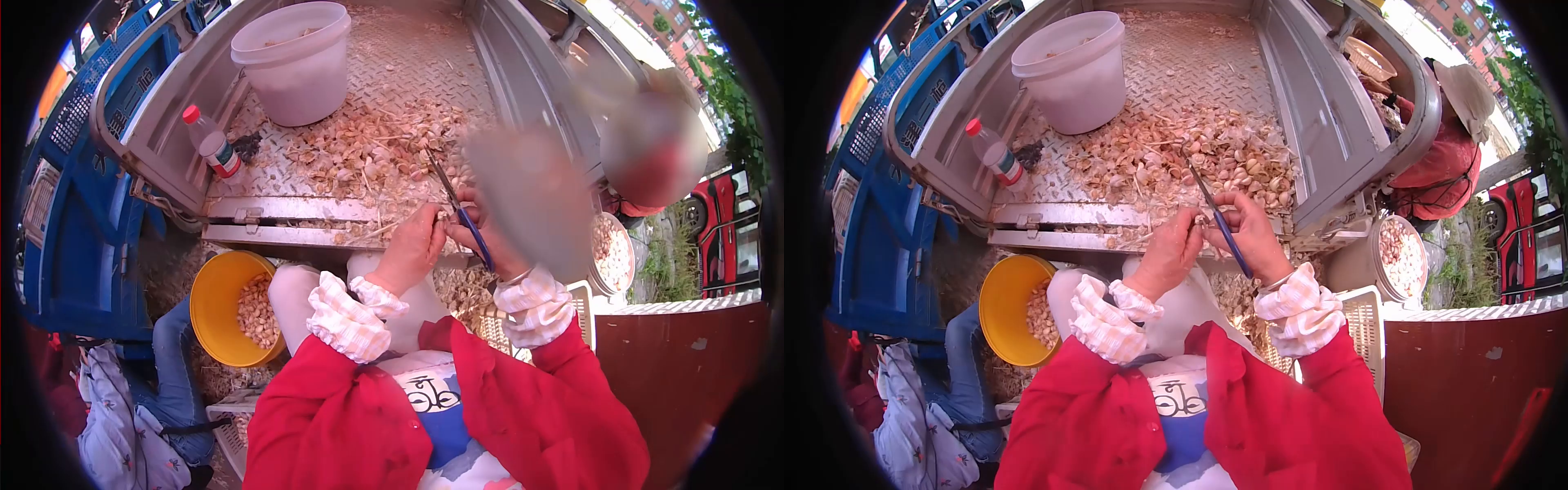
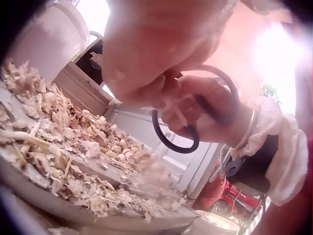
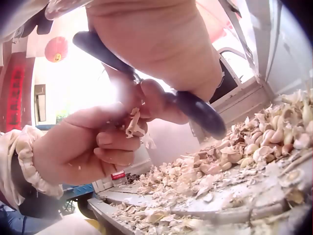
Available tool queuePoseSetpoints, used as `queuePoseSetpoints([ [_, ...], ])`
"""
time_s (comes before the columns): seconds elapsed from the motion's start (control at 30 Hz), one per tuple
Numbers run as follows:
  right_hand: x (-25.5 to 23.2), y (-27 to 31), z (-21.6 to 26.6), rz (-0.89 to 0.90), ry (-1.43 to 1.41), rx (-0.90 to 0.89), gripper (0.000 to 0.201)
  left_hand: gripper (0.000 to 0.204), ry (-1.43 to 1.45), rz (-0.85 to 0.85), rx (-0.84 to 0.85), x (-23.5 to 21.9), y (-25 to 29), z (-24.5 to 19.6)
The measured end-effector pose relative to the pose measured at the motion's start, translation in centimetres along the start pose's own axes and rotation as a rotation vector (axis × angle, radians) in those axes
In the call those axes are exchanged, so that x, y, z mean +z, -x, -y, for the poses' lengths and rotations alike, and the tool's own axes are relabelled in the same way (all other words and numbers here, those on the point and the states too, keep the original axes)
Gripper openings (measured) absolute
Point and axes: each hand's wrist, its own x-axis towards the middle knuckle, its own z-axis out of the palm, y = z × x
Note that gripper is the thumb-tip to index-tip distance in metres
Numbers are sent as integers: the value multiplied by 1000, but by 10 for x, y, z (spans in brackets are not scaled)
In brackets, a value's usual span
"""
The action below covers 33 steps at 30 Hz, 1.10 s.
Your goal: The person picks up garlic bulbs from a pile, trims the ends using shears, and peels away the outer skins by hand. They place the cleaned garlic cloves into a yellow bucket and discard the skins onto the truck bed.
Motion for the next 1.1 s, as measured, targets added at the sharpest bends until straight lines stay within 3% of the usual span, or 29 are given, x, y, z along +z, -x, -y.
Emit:
queuePoseSetpoints([
  [0.03,-1,10,6,9,6,69,50,15,-4,19,2,-2,3,-1],
  [0.13,-19,34,2,-20,76,44,48,13,-5,160,-88,-11,9,-4],
  [0.23,-35,50,-2,12,146,40,44,24,477,407,-514,-23,10,-20],
  [0.3,-34,60,-3,-144,566,-435,43,26,581,411,-539,-24,12,-33],
  [0.33,-33,64,-3,-161,387,-297,45,28,691,401,-572,-22,14,-37],
  [0.37,-31,65,0,-166,390,-295,45,28,695,406,-570,-19,15,-38],
  [0.43,-21,64,9,-122,246,-306,49,27,815,359,-683,-21,16,-38],
  [0.47,-17,62,11,-94,341,-316,53,27,808,354,-679,-25,19,-35],
  [0.53,-16,57,14,-78,403,-284,56,28,973,170,-764,-41,27,-22],
  [0.6,-22,42,0,-88,397,-192,59,27,1052,-121,-766,-79,49,0],
  [0.63,-28,31,-13,-75,400,-197,59,27,967,-221,-727,-104,64,8],
  [0.73,-30,0,-31,-326,578,-356,46,30,603,-555,-771,-170,117,41],
  [0.77,-25,-12,-33,-317,583,-352,46,30,454,-582,-771,-186,141,60],
  [0.8,-20,-27,-36,-354,664,-406,43,32,232,-600,-764,-199,162,76],
  [0.83,-16,-45,-40,-390,744,-464,41,32,235,-608,-769,-210,185,98],
  [0.87,-13,-66,-46,-330,666,-528,39,34,24,-498,-857,-220,209,121],
  [0.9,-12,-87,-59,-248,592,-416,38,36,-186,-378,-939,-227,226,138],
  [0.93,-2,-99,-54,-234,636,-420,37,36,-180,-381,-948,-229,239,148],
  [1.0,13,-120,-49,-211,691,-416,36,39,-559,-261,-969,-228,250,156],
  [1.03,17,-129,-49,-206,782,-390,36,39,-549,-262,-980,-224,249,155],
  [1.1,22,-142,-54,-189,877,-360,35,41,-622,-510,-937,-216,235,141],
])
